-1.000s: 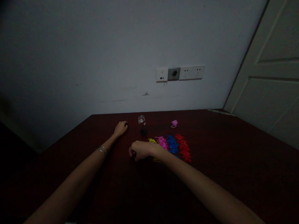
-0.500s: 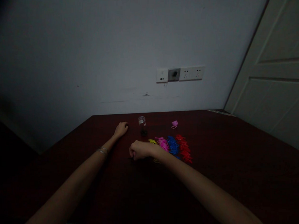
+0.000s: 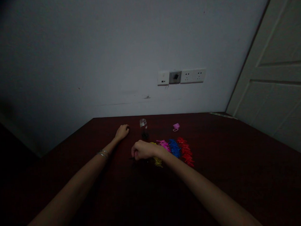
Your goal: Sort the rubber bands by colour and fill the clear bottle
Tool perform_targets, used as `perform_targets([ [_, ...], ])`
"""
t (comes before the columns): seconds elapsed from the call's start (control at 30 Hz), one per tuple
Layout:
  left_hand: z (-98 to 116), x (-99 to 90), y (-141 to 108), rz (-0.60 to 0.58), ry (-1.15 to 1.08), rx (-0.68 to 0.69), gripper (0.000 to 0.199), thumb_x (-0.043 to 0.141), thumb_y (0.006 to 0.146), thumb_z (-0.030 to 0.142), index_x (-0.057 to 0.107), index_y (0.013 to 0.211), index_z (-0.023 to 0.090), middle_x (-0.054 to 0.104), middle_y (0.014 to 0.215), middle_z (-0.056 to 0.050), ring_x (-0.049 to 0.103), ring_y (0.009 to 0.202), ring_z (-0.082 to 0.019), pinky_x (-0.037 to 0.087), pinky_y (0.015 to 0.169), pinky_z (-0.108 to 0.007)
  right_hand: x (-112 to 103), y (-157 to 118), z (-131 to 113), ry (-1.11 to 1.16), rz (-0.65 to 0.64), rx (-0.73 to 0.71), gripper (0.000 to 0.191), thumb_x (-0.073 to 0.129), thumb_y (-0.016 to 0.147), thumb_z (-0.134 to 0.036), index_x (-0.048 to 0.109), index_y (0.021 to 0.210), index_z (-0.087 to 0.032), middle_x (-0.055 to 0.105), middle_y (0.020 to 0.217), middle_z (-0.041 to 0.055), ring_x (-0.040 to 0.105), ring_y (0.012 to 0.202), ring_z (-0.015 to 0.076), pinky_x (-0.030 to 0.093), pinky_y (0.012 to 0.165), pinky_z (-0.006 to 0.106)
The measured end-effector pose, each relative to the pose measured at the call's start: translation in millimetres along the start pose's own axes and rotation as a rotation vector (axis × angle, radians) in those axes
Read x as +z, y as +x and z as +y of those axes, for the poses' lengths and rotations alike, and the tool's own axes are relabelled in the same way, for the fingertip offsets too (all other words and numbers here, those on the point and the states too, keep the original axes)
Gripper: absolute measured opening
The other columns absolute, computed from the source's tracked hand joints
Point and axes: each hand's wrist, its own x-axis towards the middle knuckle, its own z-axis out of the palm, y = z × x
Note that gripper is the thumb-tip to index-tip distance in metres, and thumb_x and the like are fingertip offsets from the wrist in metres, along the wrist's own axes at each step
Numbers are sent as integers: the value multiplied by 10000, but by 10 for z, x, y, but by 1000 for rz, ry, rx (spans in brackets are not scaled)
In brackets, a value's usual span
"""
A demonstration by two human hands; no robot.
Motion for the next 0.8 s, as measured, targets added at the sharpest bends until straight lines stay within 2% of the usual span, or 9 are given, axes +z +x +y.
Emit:
perform_targets([
  [0.1, 0, 3, -1, 4, -2, 5, 314, 399, 816, 187, 576, 1072, 142, 602, 1085, -96, 515, 1017, -188, 383, 904, -282, -188, -43, -29, 92, 70, 4, 245, 538, 632, -81, 659, 844, -91, 622, 675, 24, 554, 587, 96, 413, 526, 179],
  [0.27, -3, 13, 0, 1, 10, 0, 307, 396, 821, 196, 580, 1063, 146, 603, 1078, -93, 516, 1011, -187, 389, 888, -276, -689, -119, -40, 120, 274, -14, 208, 557, 655, -130, 655, 837, -107, 623, 701, 30, 557, 646, 106, 421, 572, 202],
  [0.47, 2, -3, 0, -12, 3, 3, 306, 392, 820, 198, 580, 1054, 136, 603, 1067, -104, 514, 1006, -193, 394, 875, -283, -1182, -70, 148, 77, 419, 61, 214, 553, 644, -151, 663, 820, -98, 641, 704, 44, 546, 623, 107, 408, 589, 225],
  [0.6, 7, -12, 3, -18, -2, -6, 307, 395, 820, 197, 579, 1059, 140, 600, 1076, -104, 512, 1009, -193, 390, 882, -285, -1319, 8, 234, -26, 431, 109, 232, 563, 625, -139, 666, 823, -74, 638, 698, 50, 535, 611, 105, 394, 571, 221],
  [0.8, 14, -20, -7, -13, -13, -10, 293, 407, 823, 196, 584, 1051, 147, 604, 1072, -96, 513, 1014, -193, 393, 889, -288, -1370, 110, 172, -189, 361, 215, 245, 542, 619, -88, 677, 823, -72, 630, 669, 43, 513, 585, 96, 371, 541, 208],
])
